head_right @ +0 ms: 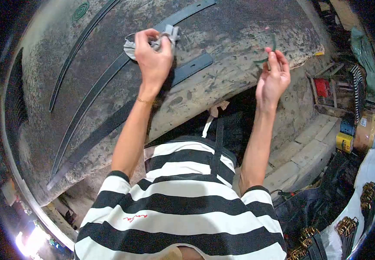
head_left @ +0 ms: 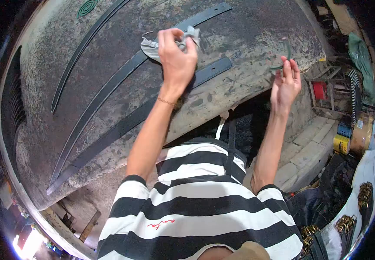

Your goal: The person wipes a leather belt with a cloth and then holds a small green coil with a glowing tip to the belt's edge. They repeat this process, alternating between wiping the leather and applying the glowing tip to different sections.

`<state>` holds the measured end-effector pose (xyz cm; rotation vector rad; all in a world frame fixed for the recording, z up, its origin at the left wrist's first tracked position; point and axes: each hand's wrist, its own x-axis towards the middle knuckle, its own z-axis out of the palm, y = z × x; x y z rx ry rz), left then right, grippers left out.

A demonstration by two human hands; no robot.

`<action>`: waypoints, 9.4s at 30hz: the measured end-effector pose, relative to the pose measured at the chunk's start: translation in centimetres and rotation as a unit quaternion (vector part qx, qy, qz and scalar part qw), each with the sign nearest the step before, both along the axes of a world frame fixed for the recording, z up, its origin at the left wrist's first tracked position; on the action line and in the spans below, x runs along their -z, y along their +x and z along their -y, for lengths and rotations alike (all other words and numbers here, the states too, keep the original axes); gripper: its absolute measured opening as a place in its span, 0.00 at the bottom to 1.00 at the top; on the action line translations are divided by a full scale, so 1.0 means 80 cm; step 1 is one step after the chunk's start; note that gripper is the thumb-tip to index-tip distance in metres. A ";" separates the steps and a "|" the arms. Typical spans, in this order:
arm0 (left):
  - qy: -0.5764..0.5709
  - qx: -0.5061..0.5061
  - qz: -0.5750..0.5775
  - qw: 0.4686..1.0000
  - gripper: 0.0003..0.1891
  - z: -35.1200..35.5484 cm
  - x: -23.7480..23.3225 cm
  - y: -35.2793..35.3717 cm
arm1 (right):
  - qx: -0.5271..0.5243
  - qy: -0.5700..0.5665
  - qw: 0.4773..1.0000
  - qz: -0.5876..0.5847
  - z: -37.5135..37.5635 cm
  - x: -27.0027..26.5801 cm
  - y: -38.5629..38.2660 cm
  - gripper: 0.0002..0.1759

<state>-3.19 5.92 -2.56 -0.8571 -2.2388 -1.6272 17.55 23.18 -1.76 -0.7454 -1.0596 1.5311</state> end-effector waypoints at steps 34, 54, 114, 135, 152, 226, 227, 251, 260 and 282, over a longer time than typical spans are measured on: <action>-0.233 0.387 -0.305 0.839 0.22 0.005 -0.010 0.021 | 0.087 0.149 0.951 0.255 -0.026 0.007 0.067 0.12; -0.199 0.377 -0.281 0.860 0.18 0.005 -0.004 0.019 | -0.023 0.003 0.997 0.079 -0.009 -0.001 0.022 0.13; -0.268 0.087 -0.199 0.939 0.23 0.000 0.009 0.009 | -0.191 0.268 0.893 0.306 0.020 0.025 -0.025 0.04; -0.130 0.307 -0.208 0.920 0.07 -0.012 0.005 0.053 | -0.056 -0.040 0.996 -0.064 -0.004 0.029 -0.020 0.07; -0.258 0.273 -0.243 0.895 0.17 0.002 -0.002 0.072 | -0.139 -0.159 0.972 -0.105 -0.024 0.007 0.112 0.13; -0.287 0.318 -0.255 0.867 0.25 -0.007 -0.013 0.039 | -0.024 0.029 0.998 0.059 0.015 0.020 -0.062 0.13; -0.287 0.315 -0.260 0.867 0.25 -0.007 -0.013 0.040 | -0.025 0.031 0.997 0.062 0.015 0.021 -0.061 0.13; -0.265 0.274 -0.245 0.891 0.20 -0.005 -0.010 0.040 | -0.031 0.034 0.997 0.060 0.016 0.021 -0.061 0.12; -0.267 0.272 -0.237 0.894 0.20 -0.005 -0.010 0.040 | -0.036 0.034 0.997 0.065 0.016 0.019 -0.061 0.12; -0.237 0.252 -0.241 0.907 0.19 0.000 0.007 0.038 | -0.034 0.051 0.994 0.086 0.004 0.036 -0.055 0.13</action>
